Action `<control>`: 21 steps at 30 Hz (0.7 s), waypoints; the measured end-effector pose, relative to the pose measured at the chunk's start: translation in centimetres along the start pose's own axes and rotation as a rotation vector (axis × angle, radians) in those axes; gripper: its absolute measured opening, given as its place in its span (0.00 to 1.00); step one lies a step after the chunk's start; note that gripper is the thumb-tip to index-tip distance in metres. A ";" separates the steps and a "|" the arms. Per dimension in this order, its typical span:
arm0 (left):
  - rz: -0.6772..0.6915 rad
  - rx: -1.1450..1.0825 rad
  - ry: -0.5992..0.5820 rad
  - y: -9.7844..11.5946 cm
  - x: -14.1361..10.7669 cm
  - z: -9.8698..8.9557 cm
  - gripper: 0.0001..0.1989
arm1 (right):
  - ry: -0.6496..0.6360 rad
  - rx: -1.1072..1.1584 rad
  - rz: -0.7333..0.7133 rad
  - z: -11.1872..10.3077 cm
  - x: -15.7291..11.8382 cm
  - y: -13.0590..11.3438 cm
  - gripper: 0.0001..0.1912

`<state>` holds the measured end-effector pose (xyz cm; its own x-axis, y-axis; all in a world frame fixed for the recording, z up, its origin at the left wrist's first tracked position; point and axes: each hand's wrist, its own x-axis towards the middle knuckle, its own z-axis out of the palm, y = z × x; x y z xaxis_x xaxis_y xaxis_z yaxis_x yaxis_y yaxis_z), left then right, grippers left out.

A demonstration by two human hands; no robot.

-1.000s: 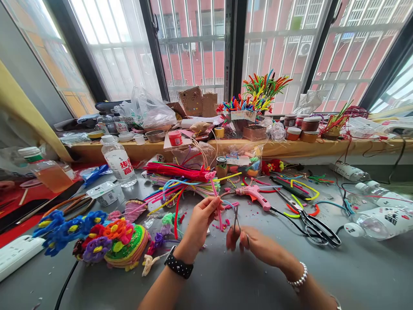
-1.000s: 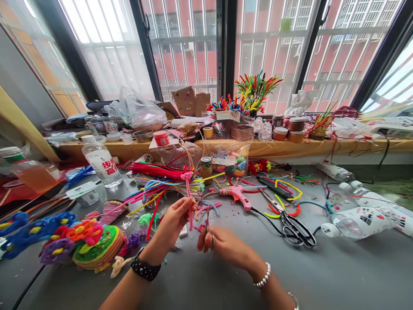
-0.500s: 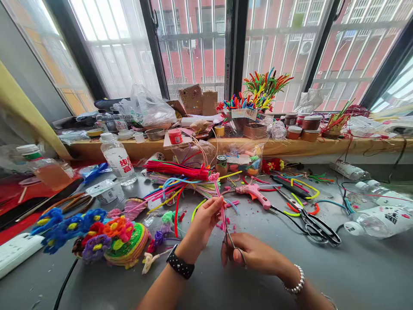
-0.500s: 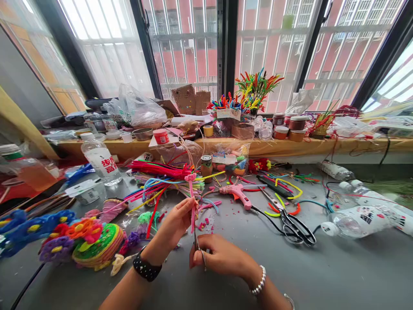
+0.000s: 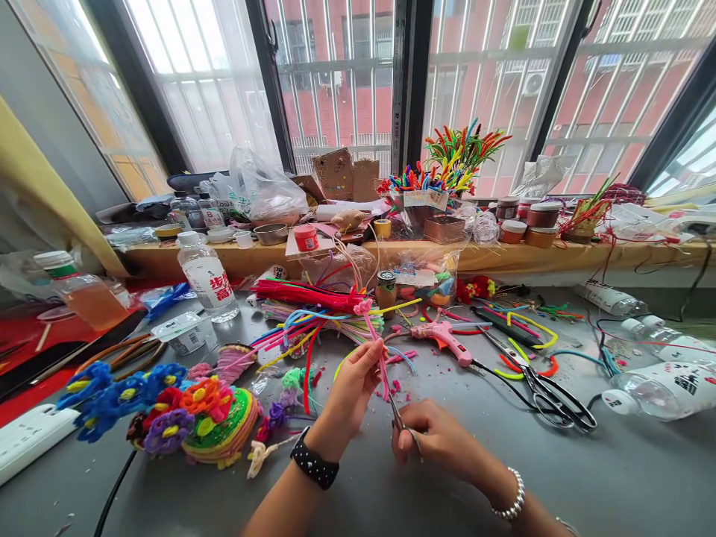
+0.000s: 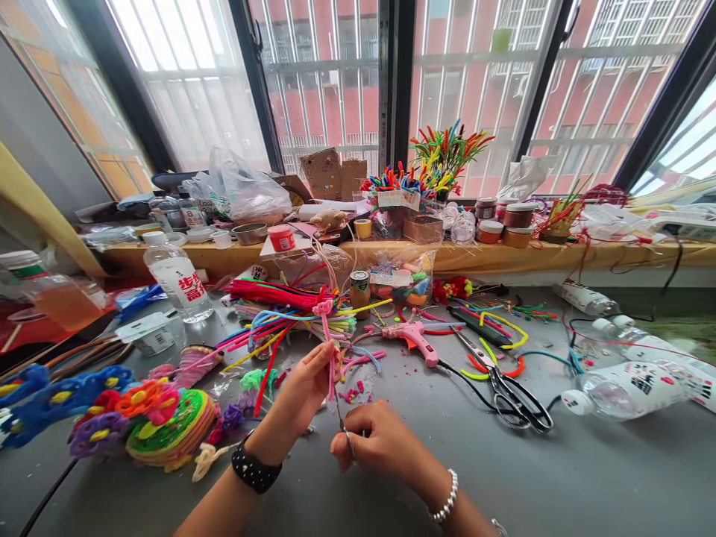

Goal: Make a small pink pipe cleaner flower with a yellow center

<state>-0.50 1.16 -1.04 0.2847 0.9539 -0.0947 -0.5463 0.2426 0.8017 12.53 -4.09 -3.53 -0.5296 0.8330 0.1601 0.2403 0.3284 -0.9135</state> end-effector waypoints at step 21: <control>0.050 -0.059 0.038 0.7 0.0 -0.4 0.12 | 0.140 -0.225 0.069 -0.6 0.1 -0.1 0.30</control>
<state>-1.17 1.44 -0.69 0.2265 0.9708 -0.0791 -0.6050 0.2039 0.7697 12.92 -3.76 -3.24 -0.3916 0.9053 0.1647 0.4549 0.3461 -0.8206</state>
